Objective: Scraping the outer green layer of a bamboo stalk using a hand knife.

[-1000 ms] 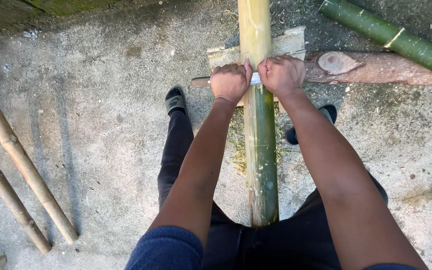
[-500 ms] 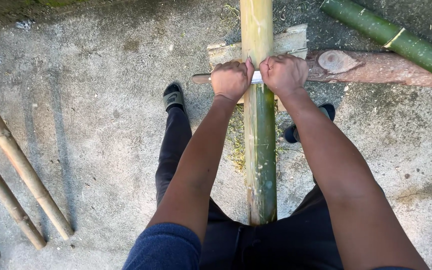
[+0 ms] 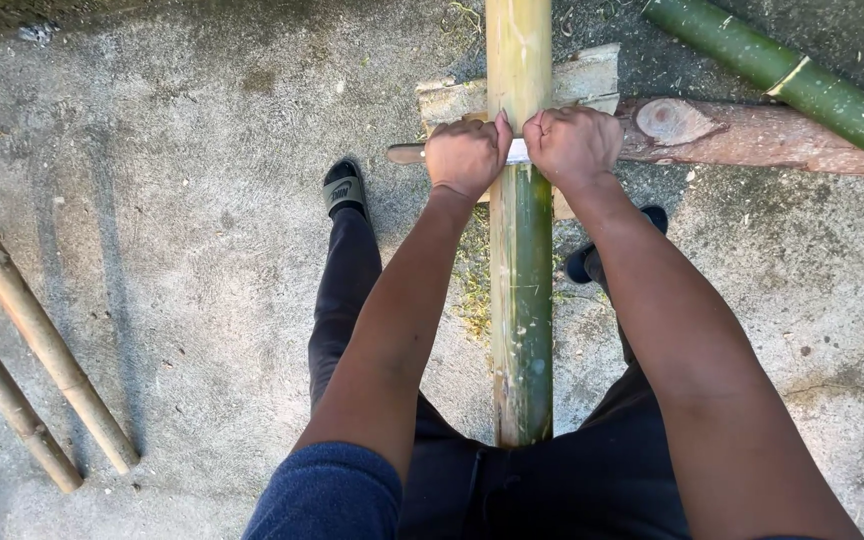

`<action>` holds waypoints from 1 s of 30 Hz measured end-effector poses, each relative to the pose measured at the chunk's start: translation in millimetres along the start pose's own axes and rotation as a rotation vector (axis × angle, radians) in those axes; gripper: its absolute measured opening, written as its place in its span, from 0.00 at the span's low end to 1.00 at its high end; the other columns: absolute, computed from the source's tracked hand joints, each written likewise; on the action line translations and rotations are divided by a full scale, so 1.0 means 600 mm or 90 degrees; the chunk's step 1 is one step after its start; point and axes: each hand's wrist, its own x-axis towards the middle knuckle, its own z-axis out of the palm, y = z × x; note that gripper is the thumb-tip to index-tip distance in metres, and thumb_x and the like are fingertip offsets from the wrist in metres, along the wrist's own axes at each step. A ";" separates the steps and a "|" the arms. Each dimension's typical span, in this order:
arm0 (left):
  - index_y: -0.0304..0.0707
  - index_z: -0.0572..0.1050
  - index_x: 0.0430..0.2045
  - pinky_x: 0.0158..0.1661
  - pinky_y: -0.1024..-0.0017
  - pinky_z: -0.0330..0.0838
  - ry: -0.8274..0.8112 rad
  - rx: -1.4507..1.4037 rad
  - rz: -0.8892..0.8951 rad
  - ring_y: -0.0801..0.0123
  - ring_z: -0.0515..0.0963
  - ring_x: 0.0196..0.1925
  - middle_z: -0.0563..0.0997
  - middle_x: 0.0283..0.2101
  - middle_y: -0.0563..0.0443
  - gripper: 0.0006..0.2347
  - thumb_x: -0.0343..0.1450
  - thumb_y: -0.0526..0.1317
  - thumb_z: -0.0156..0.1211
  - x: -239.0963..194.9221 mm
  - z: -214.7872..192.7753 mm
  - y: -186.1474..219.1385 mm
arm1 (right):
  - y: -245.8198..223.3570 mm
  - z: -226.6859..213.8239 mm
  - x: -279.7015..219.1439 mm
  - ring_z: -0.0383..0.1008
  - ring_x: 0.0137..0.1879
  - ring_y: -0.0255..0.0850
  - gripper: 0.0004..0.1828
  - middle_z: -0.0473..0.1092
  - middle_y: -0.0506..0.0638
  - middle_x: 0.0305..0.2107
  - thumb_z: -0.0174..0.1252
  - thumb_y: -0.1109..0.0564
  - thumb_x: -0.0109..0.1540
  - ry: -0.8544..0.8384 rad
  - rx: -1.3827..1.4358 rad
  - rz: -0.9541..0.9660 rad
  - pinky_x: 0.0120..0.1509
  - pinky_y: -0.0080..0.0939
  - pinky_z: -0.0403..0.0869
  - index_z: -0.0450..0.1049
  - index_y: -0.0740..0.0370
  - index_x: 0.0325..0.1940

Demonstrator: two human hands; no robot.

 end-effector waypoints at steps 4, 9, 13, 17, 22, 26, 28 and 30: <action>0.47 0.73 0.05 0.25 0.63 0.70 -0.019 -0.027 -0.013 0.64 0.76 0.15 0.76 0.12 0.54 0.20 0.74 0.43 0.54 0.001 -0.007 0.001 | 0.000 -0.002 -0.001 0.71 0.18 0.42 0.19 0.72 0.49 0.16 0.59 0.53 0.63 -0.009 0.002 0.005 0.25 0.43 0.69 0.76 0.54 0.17; 0.47 0.73 0.05 0.25 0.63 0.70 -0.018 -0.022 -0.005 0.64 0.76 0.15 0.77 0.13 0.54 0.20 0.74 0.43 0.54 0.001 -0.011 0.004 | 0.001 0.000 -0.002 0.70 0.17 0.42 0.20 0.71 0.49 0.14 0.59 0.53 0.64 -0.025 -0.013 0.008 0.24 0.42 0.68 0.76 0.53 0.16; 0.47 0.73 0.05 0.25 0.63 0.70 -0.012 -0.010 0.007 0.64 0.76 0.15 0.76 0.12 0.54 0.20 0.74 0.43 0.54 0.001 -0.016 0.004 | -0.002 -0.003 -0.001 0.70 0.17 0.42 0.19 0.70 0.49 0.14 0.59 0.52 0.64 -0.014 -0.018 0.002 0.24 0.42 0.68 0.76 0.53 0.17; 0.47 0.74 0.05 0.25 0.63 0.70 -0.013 -0.046 -0.010 0.64 0.76 0.15 0.76 0.12 0.54 0.20 0.74 0.42 0.55 -0.001 -0.015 0.004 | -0.003 -0.005 -0.003 0.70 0.17 0.42 0.20 0.71 0.49 0.14 0.58 0.52 0.64 -0.022 -0.019 0.005 0.24 0.42 0.68 0.76 0.53 0.17; 0.47 0.73 0.06 0.23 0.63 0.69 0.002 -0.051 -0.014 0.64 0.76 0.15 0.75 0.12 0.54 0.19 0.73 0.42 0.56 -0.036 -0.034 0.018 | -0.018 -0.017 -0.038 0.70 0.17 0.43 0.21 0.71 0.50 0.13 0.58 0.52 0.65 -0.058 -0.006 0.013 0.24 0.44 0.69 0.76 0.53 0.16; 0.46 0.73 0.05 0.22 0.63 0.68 -0.006 -0.063 -0.015 0.64 0.74 0.14 0.75 0.12 0.54 0.20 0.73 0.41 0.57 -0.048 -0.052 0.028 | -0.030 -0.032 -0.054 0.73 0.20 0.43 0.21 0.72 0.49 0.16 0.58 0.51 0.65 -0.027 -0.008 -0.003 0.27 0.44 0.71 0.75 0.53 0.16; 0.47 0.72 0.04 0.22 0.63 0.68 -0.019 -0.069 -0.016 0.63 0.74 0.14 0.75 0.12 0.54 0.20 0.73 0.41 0.56 -0.055 -0.058 0.031 | -0.036 -0.037 -0.061 0.73 0.20 0.43 0.20 0.72 0.49 0.16 0.58 0.51 0.64 -0.016 -0.011 -0.003 0.27 0.44 0.71 0.75 0.53 0.17; 0.47 0.72 0.05 0.22 0.63 0.68 -0.007 -0.059 -0.018 0.63 0.74 0.15 0.75 0.13 0.54 0.20 0.73 0.42 0.55 -0.066 -0.062 0.038 | -0.040 -0.043 -0.069 0.73 0.20 0.43 0.20 0.72 0.49 0.16 0.59 0.51 0.63 -0.012 -0.009 0.000 0.27 0.44 0.71 0.74 0.54 0.16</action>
